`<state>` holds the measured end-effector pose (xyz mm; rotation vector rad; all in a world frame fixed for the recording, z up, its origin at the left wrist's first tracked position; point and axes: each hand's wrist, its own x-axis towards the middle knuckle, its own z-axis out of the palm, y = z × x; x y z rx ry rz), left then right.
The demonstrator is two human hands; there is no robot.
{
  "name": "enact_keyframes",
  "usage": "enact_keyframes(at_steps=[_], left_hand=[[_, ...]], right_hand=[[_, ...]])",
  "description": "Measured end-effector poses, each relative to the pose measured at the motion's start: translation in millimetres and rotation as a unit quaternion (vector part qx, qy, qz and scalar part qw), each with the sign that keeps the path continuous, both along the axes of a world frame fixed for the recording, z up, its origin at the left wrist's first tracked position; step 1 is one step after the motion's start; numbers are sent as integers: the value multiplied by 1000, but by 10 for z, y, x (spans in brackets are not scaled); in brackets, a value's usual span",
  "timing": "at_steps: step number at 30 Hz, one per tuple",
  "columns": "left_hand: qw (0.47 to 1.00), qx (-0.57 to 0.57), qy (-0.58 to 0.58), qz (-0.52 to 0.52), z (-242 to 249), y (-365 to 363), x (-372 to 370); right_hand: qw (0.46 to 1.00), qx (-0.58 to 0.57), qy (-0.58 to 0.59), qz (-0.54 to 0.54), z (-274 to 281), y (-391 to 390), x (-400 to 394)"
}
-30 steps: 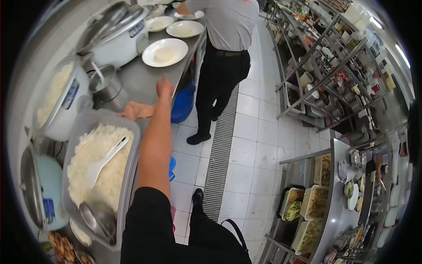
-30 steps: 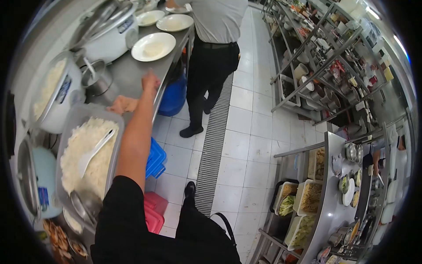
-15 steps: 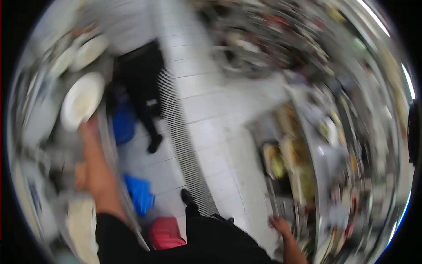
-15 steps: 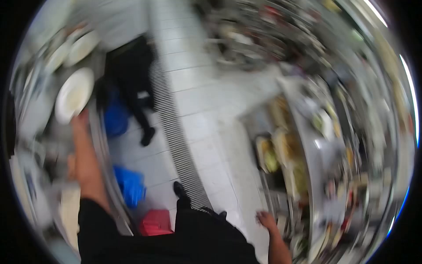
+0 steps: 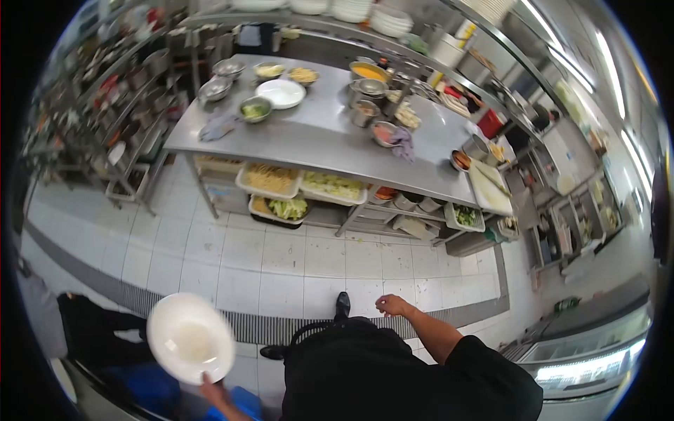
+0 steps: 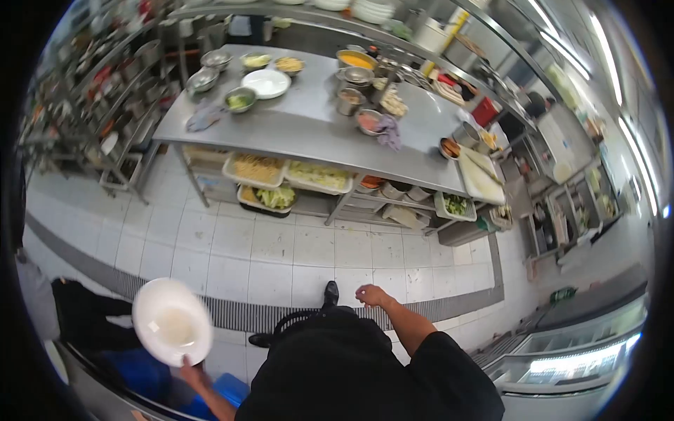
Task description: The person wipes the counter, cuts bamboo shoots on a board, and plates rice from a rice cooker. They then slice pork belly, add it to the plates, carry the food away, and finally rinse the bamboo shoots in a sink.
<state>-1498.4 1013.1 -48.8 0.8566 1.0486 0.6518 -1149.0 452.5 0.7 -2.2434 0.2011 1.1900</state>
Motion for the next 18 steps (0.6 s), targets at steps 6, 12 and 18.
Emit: enact_keyframes(at_steps=[6, 12, 18], left_hand=[[939, -62, -45, -335, 383, -2027, 3162], [860, -48, -14, -507, 820, -4343, 5730], [809, -63, 56, -582, 591, -5768, 7367]], right_hand=[[992, 72, 15, -103, -689, -1225, 16], [898, 164, -47, -406, -935, -2362, 233], [868, 124, -137, -460, -1220, -3434, -264]])
